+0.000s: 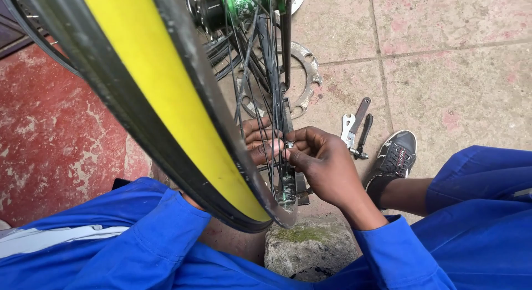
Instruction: Repairing a bicycle wheel by adjusting the tension of the spokes using a spoke wrench.
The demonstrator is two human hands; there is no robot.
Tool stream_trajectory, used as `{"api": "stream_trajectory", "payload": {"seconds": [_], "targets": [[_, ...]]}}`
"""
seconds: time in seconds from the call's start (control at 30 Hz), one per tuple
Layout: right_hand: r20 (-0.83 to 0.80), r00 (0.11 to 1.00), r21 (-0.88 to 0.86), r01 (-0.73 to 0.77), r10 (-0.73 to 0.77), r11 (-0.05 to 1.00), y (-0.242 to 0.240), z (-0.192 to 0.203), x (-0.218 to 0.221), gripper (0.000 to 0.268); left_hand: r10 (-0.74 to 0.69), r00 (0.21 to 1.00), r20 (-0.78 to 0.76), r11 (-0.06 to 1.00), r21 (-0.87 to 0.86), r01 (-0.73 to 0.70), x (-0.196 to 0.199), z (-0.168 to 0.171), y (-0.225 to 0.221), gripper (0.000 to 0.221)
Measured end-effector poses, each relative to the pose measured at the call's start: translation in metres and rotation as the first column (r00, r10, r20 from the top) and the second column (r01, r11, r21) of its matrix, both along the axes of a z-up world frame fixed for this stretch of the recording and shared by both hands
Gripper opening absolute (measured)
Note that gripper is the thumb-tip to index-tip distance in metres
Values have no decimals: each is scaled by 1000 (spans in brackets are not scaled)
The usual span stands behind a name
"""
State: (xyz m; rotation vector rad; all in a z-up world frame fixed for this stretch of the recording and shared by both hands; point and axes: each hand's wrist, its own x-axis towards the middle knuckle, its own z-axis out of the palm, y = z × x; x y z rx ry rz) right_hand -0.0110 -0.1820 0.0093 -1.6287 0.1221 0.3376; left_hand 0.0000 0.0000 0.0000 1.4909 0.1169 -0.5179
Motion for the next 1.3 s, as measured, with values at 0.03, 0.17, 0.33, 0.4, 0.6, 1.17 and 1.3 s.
{"api": "stream_trajectory", "payload": {"seconds": [0.03,0.17,0.33,0.4,0.6,1.17,1.3], "targets": [[0,1000,0,3,-3,1000,0,4,0,30,-3,1000,0,1000,0,3,1,-9,5,81],[11,1000,-55,-22,23,998,1,13,-1,25,-13,999,44,997,-76,17,3,-24,13,81],[-5,999,-116,-39,39,993,13,28,0,15,6,997,72,998,-57,-2,0,2,5,82],[-10,1000,-195,-25,24,981,15,12,3,10,7,997,80,999,-37,-4,-4,17,3,82],[-48,988,-458,-151,145,876,8,18,7,26,44,999,20,997,-57,-43,-11,57,2,94],[213,962,-337,-93,172,937,23,11,0,24,-54,998,27,989,138,50,-11,69,15,89],[247,938,-403,-127,242,906,-2,-34,13,13,-75,997,32,982,178,68,-15,79,11,87]]}}
